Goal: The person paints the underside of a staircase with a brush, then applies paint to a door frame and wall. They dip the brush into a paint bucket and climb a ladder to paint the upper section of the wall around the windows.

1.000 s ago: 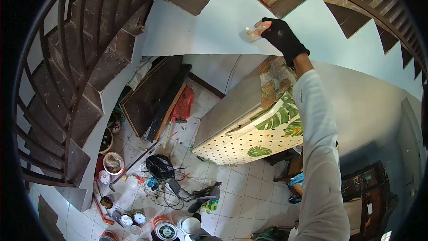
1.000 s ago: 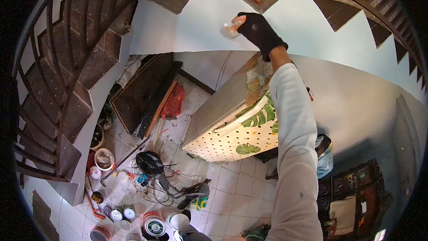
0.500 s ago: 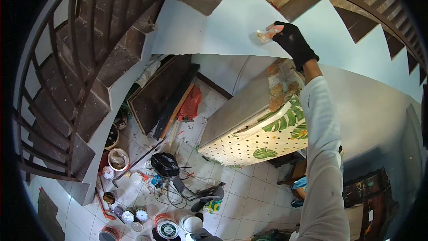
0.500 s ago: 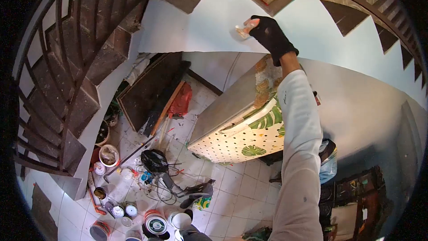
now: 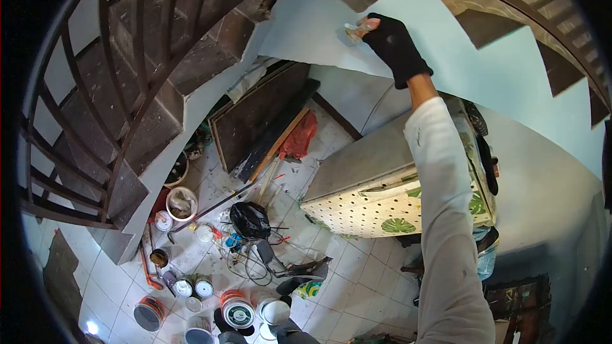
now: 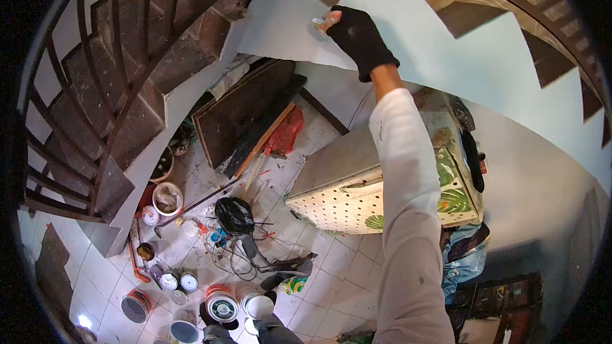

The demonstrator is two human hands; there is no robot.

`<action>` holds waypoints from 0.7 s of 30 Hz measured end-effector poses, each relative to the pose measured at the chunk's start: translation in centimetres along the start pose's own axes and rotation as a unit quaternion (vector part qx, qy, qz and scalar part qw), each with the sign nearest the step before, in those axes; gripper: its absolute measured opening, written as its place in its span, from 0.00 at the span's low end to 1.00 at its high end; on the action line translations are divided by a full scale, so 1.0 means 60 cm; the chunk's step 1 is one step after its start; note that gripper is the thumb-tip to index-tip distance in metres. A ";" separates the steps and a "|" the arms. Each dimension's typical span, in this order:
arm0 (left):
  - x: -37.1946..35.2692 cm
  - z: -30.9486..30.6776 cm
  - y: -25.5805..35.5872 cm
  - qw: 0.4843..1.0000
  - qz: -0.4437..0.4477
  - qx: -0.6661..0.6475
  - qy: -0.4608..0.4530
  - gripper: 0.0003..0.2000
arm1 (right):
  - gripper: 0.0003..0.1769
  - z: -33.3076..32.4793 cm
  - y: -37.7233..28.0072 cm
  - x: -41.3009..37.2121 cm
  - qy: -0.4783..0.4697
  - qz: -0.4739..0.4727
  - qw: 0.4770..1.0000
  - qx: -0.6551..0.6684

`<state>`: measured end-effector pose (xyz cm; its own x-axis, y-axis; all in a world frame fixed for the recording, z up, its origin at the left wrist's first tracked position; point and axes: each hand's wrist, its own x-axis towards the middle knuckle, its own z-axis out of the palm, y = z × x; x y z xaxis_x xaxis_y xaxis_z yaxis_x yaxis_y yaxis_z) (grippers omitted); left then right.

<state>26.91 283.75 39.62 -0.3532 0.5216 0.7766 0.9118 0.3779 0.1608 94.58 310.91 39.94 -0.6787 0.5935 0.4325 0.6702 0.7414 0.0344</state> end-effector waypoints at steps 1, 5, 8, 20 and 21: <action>0.000 0.006 -0.002 1.000 -0.002 0.005 -0.004 0.49 | 0.10 0.018 0.004 0.011 -0.003 -0.003 1.000 0.005; -0.008 0.009 0.013 0.998 0.027 0.017 0.051 0.48 | 0.17 0.055 0.059 0.053 0.021 -0.013 0.992 -0.125; -0.011 0.007 0.009 0.997 0.037 0.002 0.065 0.48 | 0.15 0.003 0.029 0.059 0.029 0.066 0.996 -0.057; -0.002 0.026 -0.026 0.993 0.069 -0.012 0.100 0.42 | 0.15 0.054 0.069 0.034 0.058 -0.021 0.987 -0.150; -0.003 0.026 -0.024 0.994 0.068 -0.006 0.089 0.41 | 0.15 0.036 0.025 0.028 0.089 0.007 0.984 -0.153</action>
<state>25.33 284.29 38.29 -0.1842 0.4228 0.8873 0.9513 0.3036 0.0528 93.80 313.65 38.78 -0.6237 0.5189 0.5847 0.7567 0.5883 0.2851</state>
